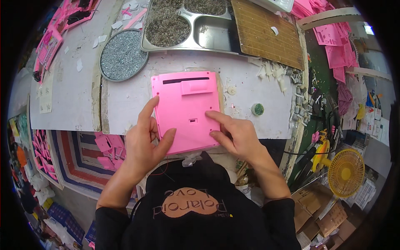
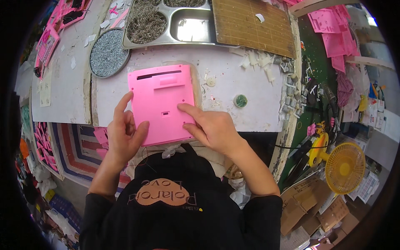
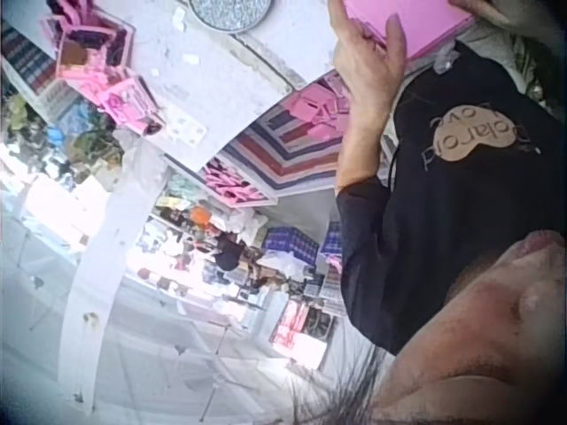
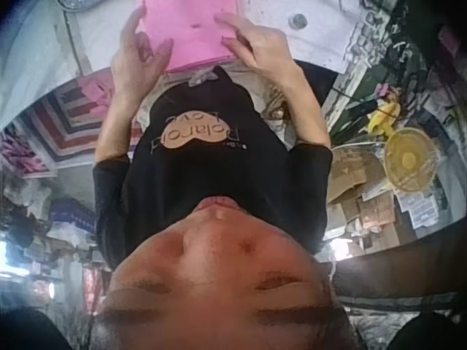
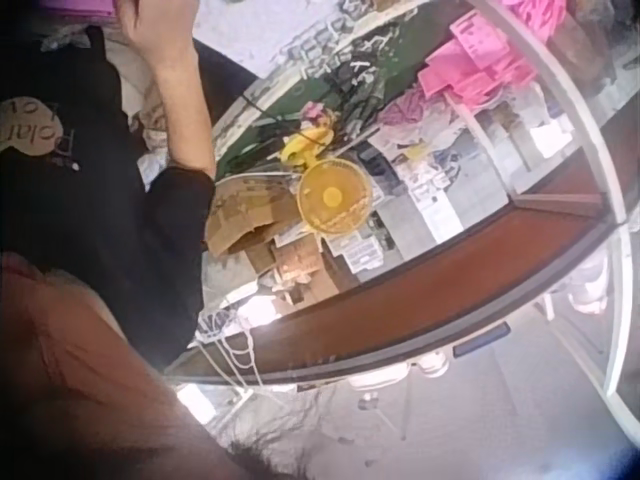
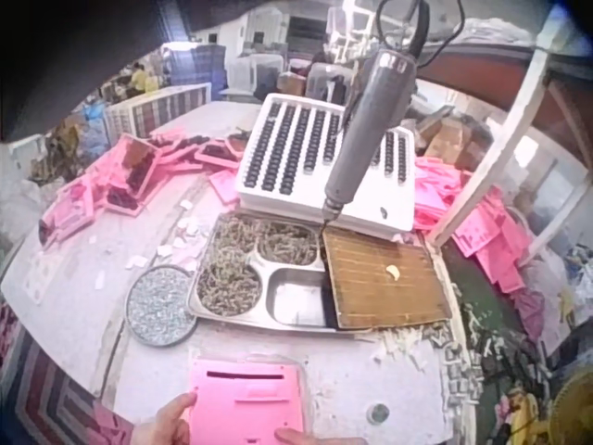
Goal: Assemble internal components of a pink toy or electronic housing using a soldering iron and various small parts.
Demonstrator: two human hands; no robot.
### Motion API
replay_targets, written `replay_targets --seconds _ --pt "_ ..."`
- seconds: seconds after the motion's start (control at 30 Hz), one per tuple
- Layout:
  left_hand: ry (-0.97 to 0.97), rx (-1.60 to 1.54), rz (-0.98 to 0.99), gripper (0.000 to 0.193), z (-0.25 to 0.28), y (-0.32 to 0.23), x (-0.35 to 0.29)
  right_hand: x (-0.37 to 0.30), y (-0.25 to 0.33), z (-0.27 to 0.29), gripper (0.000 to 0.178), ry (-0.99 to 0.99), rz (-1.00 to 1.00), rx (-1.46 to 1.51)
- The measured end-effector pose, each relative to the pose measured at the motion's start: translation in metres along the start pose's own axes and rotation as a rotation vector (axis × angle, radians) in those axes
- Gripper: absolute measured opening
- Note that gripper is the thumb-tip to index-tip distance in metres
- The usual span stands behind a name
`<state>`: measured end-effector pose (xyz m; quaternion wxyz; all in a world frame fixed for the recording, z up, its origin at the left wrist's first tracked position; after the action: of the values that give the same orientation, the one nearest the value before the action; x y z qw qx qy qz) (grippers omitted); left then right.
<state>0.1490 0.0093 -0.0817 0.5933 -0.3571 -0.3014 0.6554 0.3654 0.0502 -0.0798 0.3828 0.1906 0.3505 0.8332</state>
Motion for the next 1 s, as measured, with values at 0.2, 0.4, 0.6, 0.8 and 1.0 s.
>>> replay_targets --seconds 0.2,0.4,0.6,0.8,1.0 --pt "-0.062 0.073 0.049 0.073 -0.010 0.010 -0.029 0.003 0.003 -0.005 0.052 0.032 -0.015 -0.104" --pt "0.024 0.002 0.103 0.061 -0.006 0.017 -0.022 0.013 0.014 0.003 0.048 0.127 -0.032 -0.275" --pt "-0.240 0.057 0.035 0.019 0.086 0.043 0.050 0.048 0.045 0.019 0.024 0.322 0.098 -0.398" --pt "-0.319 0.676 -0.132 0.011 0.100 0.037 0.123 0.194 0.095 0.003 0.010 -0.015 0.532 -0.507" --pt "-0.451 0.483 -0.215 0.011 0.105 0.047 0.112 0.268 0.081 -0.081 0.011 0.010 0.617 -0.769"
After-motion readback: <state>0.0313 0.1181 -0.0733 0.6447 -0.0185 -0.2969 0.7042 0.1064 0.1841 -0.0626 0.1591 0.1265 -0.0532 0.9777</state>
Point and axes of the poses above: each hand's wrist, its own x-axis towards the middle knuckle, its own z-axis out of the back of the hand, y = z × x, the point moved 9 cm from there along x, towards the middle knuckle, and after that the axes turned 4 degrees about z, right-handed, at the moved point
